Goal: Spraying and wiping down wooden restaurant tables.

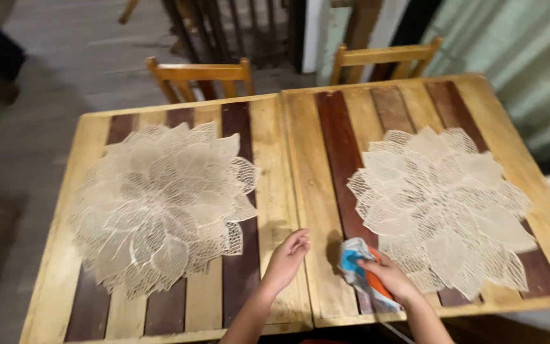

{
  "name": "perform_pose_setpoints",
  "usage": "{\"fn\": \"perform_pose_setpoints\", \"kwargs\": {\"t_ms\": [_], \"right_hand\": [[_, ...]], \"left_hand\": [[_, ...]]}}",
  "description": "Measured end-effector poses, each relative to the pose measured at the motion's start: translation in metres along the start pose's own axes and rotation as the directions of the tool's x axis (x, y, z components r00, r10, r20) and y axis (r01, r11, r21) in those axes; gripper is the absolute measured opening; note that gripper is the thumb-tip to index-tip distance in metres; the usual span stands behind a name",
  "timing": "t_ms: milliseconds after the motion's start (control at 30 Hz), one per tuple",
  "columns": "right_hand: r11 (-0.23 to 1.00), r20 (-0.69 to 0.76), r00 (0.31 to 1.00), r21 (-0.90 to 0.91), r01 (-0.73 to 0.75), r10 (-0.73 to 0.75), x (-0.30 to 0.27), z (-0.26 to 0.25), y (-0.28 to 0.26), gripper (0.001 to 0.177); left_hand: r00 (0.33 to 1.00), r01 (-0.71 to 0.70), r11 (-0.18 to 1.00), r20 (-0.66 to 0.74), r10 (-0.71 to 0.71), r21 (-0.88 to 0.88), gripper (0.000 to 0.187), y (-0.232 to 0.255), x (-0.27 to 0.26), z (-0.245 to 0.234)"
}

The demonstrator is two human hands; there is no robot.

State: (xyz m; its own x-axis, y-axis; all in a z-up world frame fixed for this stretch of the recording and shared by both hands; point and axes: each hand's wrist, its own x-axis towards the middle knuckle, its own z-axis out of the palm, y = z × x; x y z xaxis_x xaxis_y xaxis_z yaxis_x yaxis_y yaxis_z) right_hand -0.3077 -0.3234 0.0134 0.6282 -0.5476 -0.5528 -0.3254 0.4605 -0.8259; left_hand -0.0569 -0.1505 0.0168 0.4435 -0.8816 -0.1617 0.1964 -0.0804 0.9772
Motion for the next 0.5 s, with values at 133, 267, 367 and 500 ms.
{"fn": "perform_pose_setpoints", "kwargs": {"t_ms": [133,267,367,500], "right_hand": [[0.995,0.149,0.988,-0.081,0.059,-0.046,0.027,0.076,-0.042,0.062],[0.963,0.403,0.907,-0.173,0.208,-0.123,0.049,0.142,-0.069,0.057],[0.961,0.460,0.881,-0.181,0.209,-0.105,0.069,0.179,-0.071,0.056],[0.978,0.448,0.893,-0.160,0.133,-0.049,0.112,0.215,-0.071,0.053]], "left_hand": [[0.984,0.047,0.999,-0.175,-0.044,0.015,0.042,0.007,-0.025,-0.036],[0.940,0.109,0.991,-0.331,-0.077,0.079,0.044,0.007,-0.049,-0.072],[0.886,0.103,0.924,-0.455,0.083,0.369,0.047,0.026,-0.067,-0.108],[0.822,0.256,0.672,-0.522,0.228,0.695,0.059,0.076,-0.082,-0.151]]}}
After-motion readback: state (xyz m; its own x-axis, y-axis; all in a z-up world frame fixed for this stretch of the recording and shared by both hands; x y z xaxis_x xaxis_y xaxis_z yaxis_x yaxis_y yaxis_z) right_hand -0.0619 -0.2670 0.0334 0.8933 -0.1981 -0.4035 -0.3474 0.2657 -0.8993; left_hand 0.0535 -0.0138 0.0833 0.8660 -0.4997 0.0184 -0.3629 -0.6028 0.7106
